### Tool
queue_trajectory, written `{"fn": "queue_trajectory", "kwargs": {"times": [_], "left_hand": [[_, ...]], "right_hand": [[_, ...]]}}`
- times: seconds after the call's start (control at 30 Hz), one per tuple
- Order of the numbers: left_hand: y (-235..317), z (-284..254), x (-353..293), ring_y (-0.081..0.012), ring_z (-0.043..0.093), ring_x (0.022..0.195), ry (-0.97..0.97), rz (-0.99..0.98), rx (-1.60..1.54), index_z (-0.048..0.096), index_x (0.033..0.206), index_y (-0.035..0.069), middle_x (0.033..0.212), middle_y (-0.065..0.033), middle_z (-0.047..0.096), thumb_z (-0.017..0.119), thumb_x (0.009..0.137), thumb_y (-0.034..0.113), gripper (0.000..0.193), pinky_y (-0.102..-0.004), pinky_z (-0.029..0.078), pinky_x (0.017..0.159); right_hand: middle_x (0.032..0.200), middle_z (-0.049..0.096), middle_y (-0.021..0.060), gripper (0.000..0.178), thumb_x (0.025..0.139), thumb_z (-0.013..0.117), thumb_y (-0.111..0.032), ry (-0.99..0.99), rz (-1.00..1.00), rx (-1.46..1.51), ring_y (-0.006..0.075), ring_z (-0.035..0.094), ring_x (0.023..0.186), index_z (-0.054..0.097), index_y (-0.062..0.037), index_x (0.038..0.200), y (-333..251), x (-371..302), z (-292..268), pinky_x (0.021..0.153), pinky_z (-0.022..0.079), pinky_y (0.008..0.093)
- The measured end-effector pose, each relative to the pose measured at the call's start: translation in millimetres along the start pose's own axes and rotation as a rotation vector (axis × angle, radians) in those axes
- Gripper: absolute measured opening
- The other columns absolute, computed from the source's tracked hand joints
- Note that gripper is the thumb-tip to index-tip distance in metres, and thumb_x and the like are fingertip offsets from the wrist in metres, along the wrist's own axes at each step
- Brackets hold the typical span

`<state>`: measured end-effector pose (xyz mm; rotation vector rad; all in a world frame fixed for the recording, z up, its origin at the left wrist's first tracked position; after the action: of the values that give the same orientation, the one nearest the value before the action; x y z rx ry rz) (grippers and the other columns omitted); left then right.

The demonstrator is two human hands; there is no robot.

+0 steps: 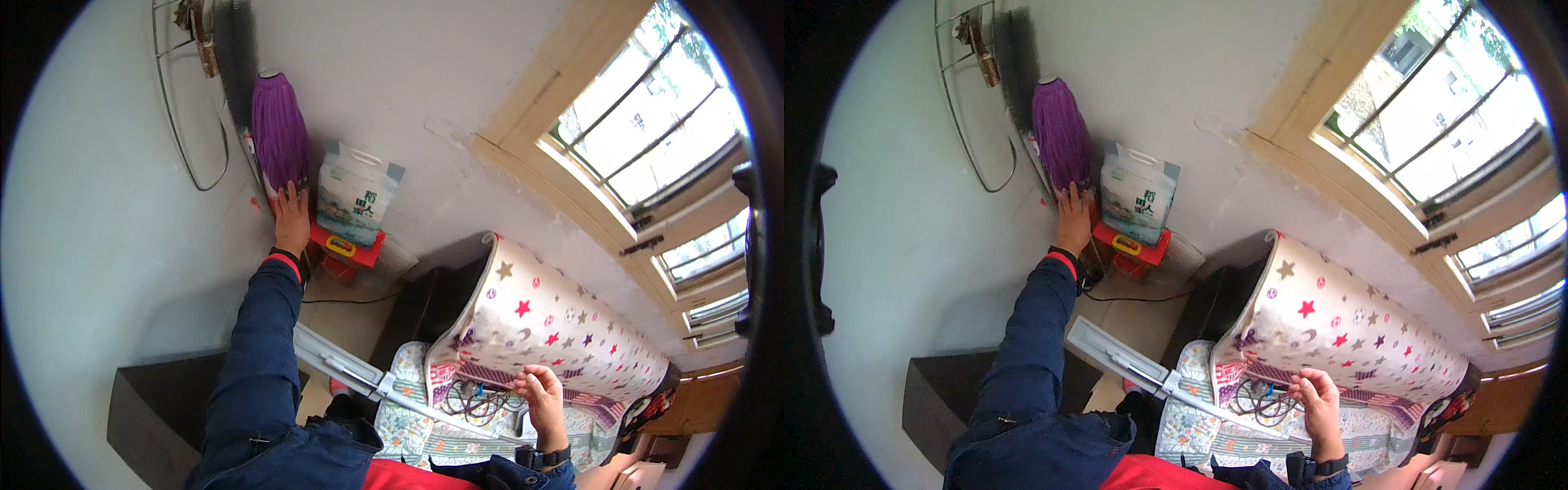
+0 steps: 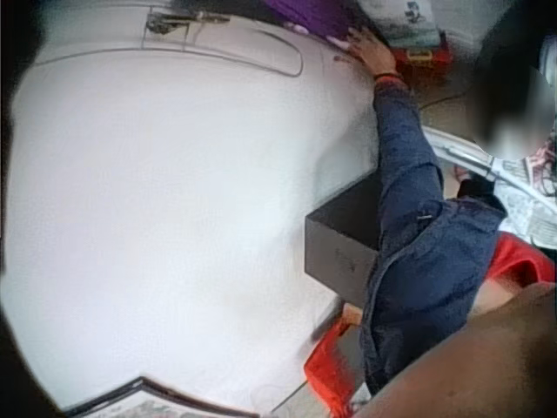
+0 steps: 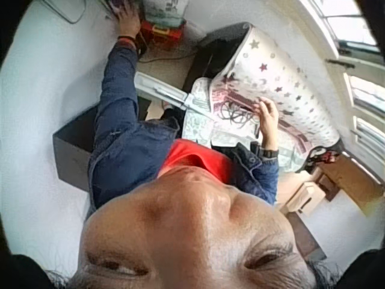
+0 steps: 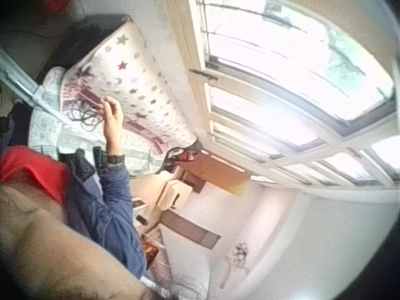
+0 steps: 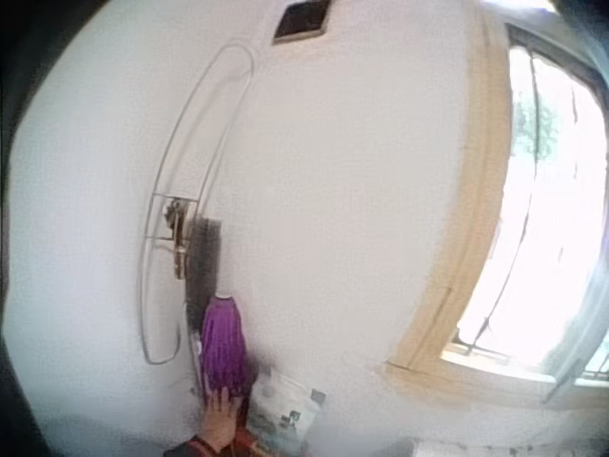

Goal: The person retrieves a mop head and a mop handle, then assembles them by inserting the head into the handle. They then remove a cleaning pad from the mop head, fold it, and reattach it to the mop head.

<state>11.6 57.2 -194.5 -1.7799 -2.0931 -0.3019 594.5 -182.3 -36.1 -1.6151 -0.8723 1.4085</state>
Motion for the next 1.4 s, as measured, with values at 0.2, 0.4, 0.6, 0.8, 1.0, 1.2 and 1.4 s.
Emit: {"fn": "queue_trajectory", "kwargs": {"times": [0.2,0.4,0.6,0.8,1.0,1.2,1.4], "left_hand": [[40,69,-163,-0.0438,0.047,0.127,-0.475,-0.279,-0.202,0.059,0.123,0.003,0.139,-0.0225,0.048,0.063,0.083,0.016,0.042,-0.0566,0.042,0.102],[124,139,-480,-0.0408,0.037,0.141,-1.037,-1.185,-0.602,0.031,0.142,-0.019,0.154,-0.0307,0.032,0.071,0.075,0.070,0.119,-0.0476,0.034,0.114],[241,157,-570,-0.0317,0.058,0.110,-1.208,-0.957,-1.200,0.043,0.140,0.009,0.125,-0.0161,0.058,0.081,0.071,0.064,0.095,-0.0485,0.049,0.093],[256,170,-563,-0.0283,0.065,0.095,-0.770,-1.245,-1.493,0.061,0.116,0.001,0.111,-0.0140,0.066,0.079,0.078,0.048,0.063,-0.0477,0.055,0.077],[273,123,-540,-0.0283,0.065,0.082,-0.663,-1.598,-1.792,0.060,0.110,-0.002,0.100,-0.0134,0.065,0.075,0.082,0.031,0.046,-0.0475,0.055,0.067],[297,-29,-496,-0.0222,0.064,0.077,-0.379,-1.399,-1.833,0.062,0.101,-0.001,0.091,-0.0089,0.064,0.073,0.085,0.020,0.028,-0.0397,0.054,0.062],[342,-220,-476,-0.0176,0.063,0.088,-0.226,-0.985,-1.838,0.060,0.111,-0.002,0.105,-0.0099,0.066,0.073,0.087,0.011,0.031,-0.0333,0.053,0.076]], "right_hand": [[0.100,0.069,0.0088,0.017,0.098,0.063,-0.010,0.017,-0.012,0.079,0.0136,0.067,0.082,0.061,-0.0010,0.113,65,-54,-65,0.076,0.058,0.0281],[0.101,0.069,0.0101,0.021,0.098,0.063,-0.012,0.196,0.112,0.070,0.0145,0.066,0.084,0.060,0.0004,0.114,151,-118,-138,0.078,0.058,0.0303],[0.101,0.069,0.0098,0.023,0.099,0.062,-0.011,0.292,0.274,0.060,0.0145,0.066,0.086,0.060,0.0020,0.117,232,-185,-179,0.079,0.057,0.0300],[0.100,0.069,0.0100,0.023,0.098,0.062,-0.009,0.364,0.420,0.084,0.0150,0.066,0.087,0.059,0.0021,0.117,288,-226,-197,0.080,0.057,0.0300],[0.096,0.067,0.0091,0.023,0.094,0.066,-0.009,0.242,0.132,-0.102,0.0182,0.064,0.081,0.058,0.0012,0.113,289,-203,-204,0.077,0.053,0.0306],[0.133,0.048,0.0251,0.065,0.078,0.079,-0.014,0.260,-0.388,-1.034,0.0411,0.045,0.125,0.047,-0.0002,0.132,232,-188,-197,0.108,0.034,0.0541],[0.141,0.041,0.0251,0.108,0.068,0.087,-0.032,0.113,-0.349,-1.300,0.0433,0.033,0.138,0.028,0.0042,0.150,227,-200,-194,0.113,0.018,0.0673]]}}
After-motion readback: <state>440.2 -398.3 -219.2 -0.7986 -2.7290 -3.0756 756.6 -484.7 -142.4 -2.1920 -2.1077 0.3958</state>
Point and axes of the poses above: each hand's wrist, its own x-axis towards the middle knuckle, its own z-axis out of the palm, y = z × x, the point moved 10 cm from there along x, towards the middle knuckle
